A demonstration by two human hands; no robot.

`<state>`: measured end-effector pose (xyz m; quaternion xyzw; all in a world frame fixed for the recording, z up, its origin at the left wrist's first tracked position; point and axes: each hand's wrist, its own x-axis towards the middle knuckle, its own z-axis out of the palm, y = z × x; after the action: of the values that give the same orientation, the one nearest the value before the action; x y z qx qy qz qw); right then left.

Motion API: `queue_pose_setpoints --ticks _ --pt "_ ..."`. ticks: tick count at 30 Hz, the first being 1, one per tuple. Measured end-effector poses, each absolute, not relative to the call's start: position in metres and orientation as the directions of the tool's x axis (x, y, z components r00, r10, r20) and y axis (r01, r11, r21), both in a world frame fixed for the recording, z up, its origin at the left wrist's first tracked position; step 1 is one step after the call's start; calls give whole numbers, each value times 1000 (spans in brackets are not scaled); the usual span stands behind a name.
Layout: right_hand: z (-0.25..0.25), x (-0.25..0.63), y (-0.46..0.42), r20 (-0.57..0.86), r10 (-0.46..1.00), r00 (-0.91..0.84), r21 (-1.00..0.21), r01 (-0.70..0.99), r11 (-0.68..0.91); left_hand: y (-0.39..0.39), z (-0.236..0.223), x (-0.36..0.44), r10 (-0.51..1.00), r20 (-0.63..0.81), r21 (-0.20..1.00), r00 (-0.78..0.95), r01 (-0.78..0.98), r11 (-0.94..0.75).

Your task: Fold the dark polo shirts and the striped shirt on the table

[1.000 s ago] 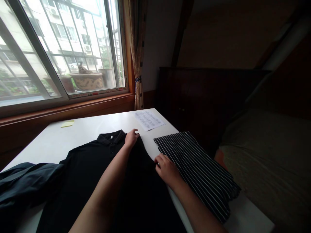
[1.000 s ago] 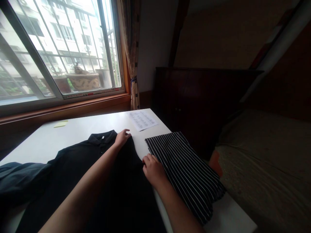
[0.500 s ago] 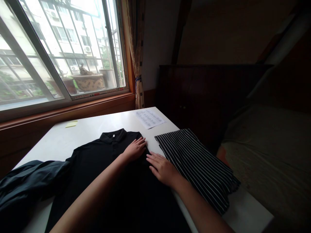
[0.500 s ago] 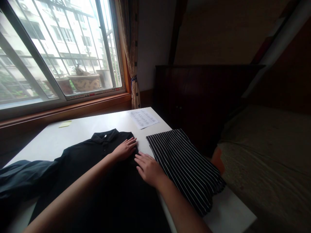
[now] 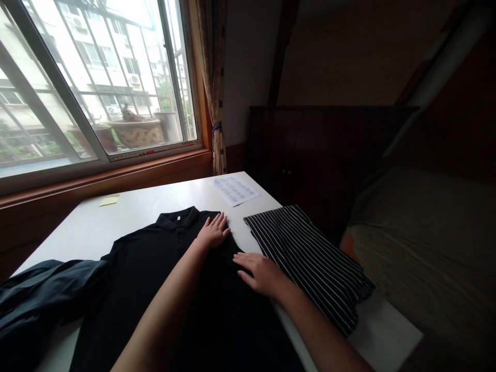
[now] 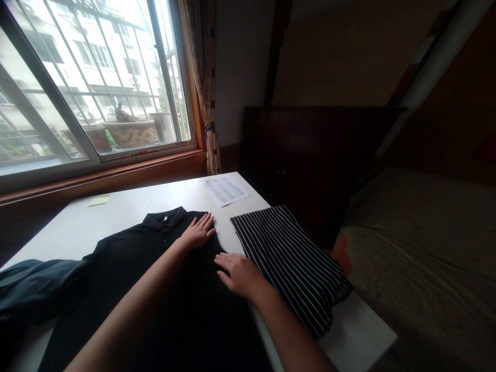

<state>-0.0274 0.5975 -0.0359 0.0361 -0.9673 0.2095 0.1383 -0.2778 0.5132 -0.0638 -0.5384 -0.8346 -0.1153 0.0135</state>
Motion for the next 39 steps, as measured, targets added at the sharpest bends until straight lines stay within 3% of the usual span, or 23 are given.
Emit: queue_pose_setpoints --ticks 13,17,23,33,39 --pt "-42 -27 601 353 33 -935 -397 -118 910 506 -53 -268 813 230 166 -536 844 510" --pt "-43 -28 602 390 37 -920 -397 -132 908 461 -44 -250 864 255 141 -435 900 412" --pt "-44 -30 600 416 21 -909 -371 -149 917 338 -52 -199 948 155 124 -279 957 262" --pt "-43 -29 592 405 34 -914 -338 -115 934 187 -56 -114 915 214 -200 -343 901 385" --pt "-53 -39 598 407 285 -868 -408 106 907 131 -63 -85 871 337 -292 -359 839 459"
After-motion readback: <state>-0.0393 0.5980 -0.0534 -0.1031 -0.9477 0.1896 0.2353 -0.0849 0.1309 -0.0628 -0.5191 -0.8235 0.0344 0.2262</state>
